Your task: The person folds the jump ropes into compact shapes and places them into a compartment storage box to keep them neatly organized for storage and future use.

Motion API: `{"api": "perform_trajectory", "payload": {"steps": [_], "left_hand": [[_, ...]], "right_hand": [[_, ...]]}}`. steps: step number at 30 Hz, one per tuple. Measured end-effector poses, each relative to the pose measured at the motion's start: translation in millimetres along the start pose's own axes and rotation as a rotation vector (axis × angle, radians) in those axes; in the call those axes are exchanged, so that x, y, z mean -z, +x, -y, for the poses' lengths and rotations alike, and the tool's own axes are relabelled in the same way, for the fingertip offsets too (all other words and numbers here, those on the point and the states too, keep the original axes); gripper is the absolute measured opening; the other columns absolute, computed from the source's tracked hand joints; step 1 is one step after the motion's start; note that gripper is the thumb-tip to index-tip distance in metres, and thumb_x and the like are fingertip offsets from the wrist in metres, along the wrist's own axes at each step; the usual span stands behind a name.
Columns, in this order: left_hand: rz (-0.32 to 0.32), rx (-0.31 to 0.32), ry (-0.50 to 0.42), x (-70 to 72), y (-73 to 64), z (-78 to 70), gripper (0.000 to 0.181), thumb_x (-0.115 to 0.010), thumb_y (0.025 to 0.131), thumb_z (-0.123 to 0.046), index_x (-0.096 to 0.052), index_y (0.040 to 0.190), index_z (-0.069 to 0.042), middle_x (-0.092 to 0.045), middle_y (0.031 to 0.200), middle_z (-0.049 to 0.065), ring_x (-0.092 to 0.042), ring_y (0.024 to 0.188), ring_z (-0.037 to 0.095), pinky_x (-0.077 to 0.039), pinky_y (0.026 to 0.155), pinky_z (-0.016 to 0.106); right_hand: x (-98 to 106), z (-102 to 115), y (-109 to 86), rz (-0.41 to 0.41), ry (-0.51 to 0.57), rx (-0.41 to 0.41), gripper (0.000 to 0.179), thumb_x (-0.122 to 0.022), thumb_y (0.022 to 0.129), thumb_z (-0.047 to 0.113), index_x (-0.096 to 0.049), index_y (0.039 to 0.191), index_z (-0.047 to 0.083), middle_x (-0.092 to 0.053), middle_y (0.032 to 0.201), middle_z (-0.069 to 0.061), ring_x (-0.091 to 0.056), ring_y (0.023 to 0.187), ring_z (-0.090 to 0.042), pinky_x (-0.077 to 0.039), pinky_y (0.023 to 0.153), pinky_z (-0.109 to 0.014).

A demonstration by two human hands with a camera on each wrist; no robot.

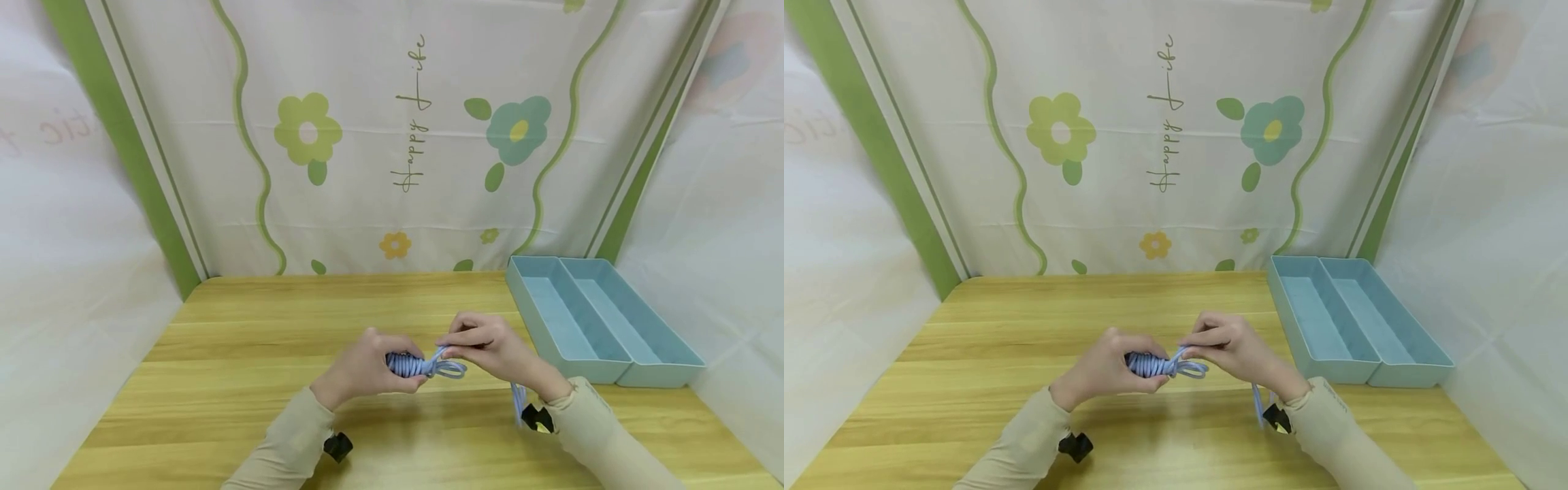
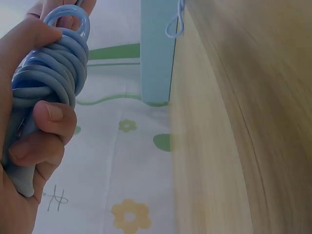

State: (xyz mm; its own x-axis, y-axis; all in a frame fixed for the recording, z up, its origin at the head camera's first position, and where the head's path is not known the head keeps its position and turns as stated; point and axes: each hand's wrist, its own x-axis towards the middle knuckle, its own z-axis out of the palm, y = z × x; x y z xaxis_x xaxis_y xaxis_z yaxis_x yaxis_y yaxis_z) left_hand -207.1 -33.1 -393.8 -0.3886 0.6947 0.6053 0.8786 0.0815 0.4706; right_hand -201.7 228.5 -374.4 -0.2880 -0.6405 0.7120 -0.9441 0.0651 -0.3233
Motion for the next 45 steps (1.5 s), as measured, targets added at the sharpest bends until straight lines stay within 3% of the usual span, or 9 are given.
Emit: {"api": "perform_trajectory", "payload": {"steps": [6, 9, 15, 21, 25, 28, 34, 39, 45], "left_hand": [[-0.009, -0.073, -0.030, -7.7, 2.1, -0.9, 0.013, -0.079, 0.080, -0.015, -0.071, 0.090, -0.012, -0.066, 0.075, -0.008, -0.052, 0.056, -0.007, -0.046, 0.049, 0.011], [-0.024, -0.079, -0.055, -10.4, 1.7, -0.8, 0.013, -0.079, 0.081, -0.014, -0.070, 0.092, -0.013, -0.066, 0.076, -0.009, -0.052, 0.056, -0.007, -0.046, 0.049, 0.012], [-0.102, -0.073, -0.135, -12.7, 4.4, -5.3, 0.020, -0.082, 0.079, -0.008, -0.070, 0.095, -0.010, -0.071, 0.082, -0.001, -0.060, 0.062, -0.003, -0.050, 0.050, 0.015], [-0.197, -0.075, -0.146, -8.4, 10.6, -21.6, 0.034, -0.090, 0.066, 0.000, -0.069, 0.092, 0.000, -0.071, 0.081, 0.008, -0.064, 0.064, 0.004, -0.051, 0.052, 0.017], [-0.265, -0.002, -0.202, -6.7, 12.3, -31.1, 0.036, -0.086, 0.070, 0.005, -0.069, 0.101, 0.006, -0.072, 0.091, 0.015, -0.067, 0.070, 0.012, -0.055, 0.057, 0.024], [-0.313, 0.074, -0.302, -9.7, 10.2, -28.6, 0.037, -0.080, 0.079, 0.005, -0.069, 0.113, 0.008, -0.072, 0.096, 0.014, -0.062, 0.059, 0.011, -0.052, 0.049, 0.026], [-0.398, 0.213, -0.496, -16.4, 4.8, -16.7, 0.031, -0.071, 0.090, -0.002, -0.070, 0.122, -0.002, -0.070, 0.078, 0.010, -0.044, 0.041, 0.015, -0.040, 0.036, 0.027], [-0.454, 0.258, -0.500, -18.3, 3.7, -13.3, 0.031, -0.071, 0.090, -0.001, -0.071, 0.121, -0.005, -0.068, 0.078, 0.011, -0.046, 0.043, 0.019, -0.041, 0.037, 0.028], [-0.506, 0.307, -0.480, -19.2, 3.5, -13.0, 0.031, -0.072, 0.090, -0.003, -0.071, 0.121, -0.006, -0.068, 0.078, 0.013, -0.046, 0.043, 0.018, -0.041, 0.037, 0.027]], "right_hand": [[-2.1, 2.7, -2.4, 0.011, 0.019, -0.157, 0.028, -0.075, 0.082, -0.006, -0.077, 0.107, 0.007, -0.066, 0.092, 0.003, -0.048, 0.066, -0.005, -0.042, 0.055, -0.016], [-5.2, -0.2, -4.9, 0.004, 0.026, -0.199, 0.025, -0.074, 0.085, -0.003, -0.077, 0.107, 0.008, -0.067, 0.092, 0.003, -0.048, 0.064, -0.005, -0.041, 0.053, -0.017], [-11.0, -6.8, -8.3, 0.001, 0.069, -0.219, 0.026, -0.068, 0.088, -0.006, -0.076, 0.111, 0.006, -0.068, 0.095, -0.001, -0.049, 0.063, -0.006, -0.042, 0.051, -0.019], [-11.3, 2.5, -2.2, 0.033, 0.109, -0.306, 0.027, -0.063, 0.088, -0.016, -0.074, 0.108, -0.002, -0.069, 0.094, -0.005, -0.055, 0.071, -0.010, -0.047, 0.058, -0.024], [-10.2, 16.4, 6.9, 0.023, 0.151, -0.374, 0.019, -0.058, 0.091, -0.016, -0.074, 0.097, -0.006, -0.065, 0.082, -0.006, -0.053, 0.064, -0.008, -0.046, 0.052, -0.025], [-11.1, 20.7, 10.5, 0.012, 0.150, -0.389, 0.021, -0.056, 0.093, -0.015, -0.069, 0.085, -0.001, -0.058, 0.069, -0.006, -0.048, 0.054, -0.006, -0.043, 0.044, -0.024], [-13.9, 20.5, 11.0, 0.027, 0.122, -0.339, 0.027, -0.052, 0.092, -0.020, -0.064, 0.089, 0.004, -0.057, 0.072, -0.002, -0.049, 0.050, -0.015, -0.044, 0.043, -0.023], [-19.6, 12.7, 4.8, 0.059, 0.107, -0.383, 0.025, -0.052, 0.097, -0.013, -0.063, 0.093, 0.009, -0.056, 0.073, 0.003, -0.052, 0.052, -0.020, -0.045, 0.044, -0.024], [-21.4, 7.0, -2.3, 0.098, 0.168, -0.469, 0.020, -0.049, 0.104, 0.003, -0.060, 0.091, 0.015, -0.056, 0.071, 0.000, -0.051, 0.053, -0.012, -0.045, 0.044, -0.025]]}}
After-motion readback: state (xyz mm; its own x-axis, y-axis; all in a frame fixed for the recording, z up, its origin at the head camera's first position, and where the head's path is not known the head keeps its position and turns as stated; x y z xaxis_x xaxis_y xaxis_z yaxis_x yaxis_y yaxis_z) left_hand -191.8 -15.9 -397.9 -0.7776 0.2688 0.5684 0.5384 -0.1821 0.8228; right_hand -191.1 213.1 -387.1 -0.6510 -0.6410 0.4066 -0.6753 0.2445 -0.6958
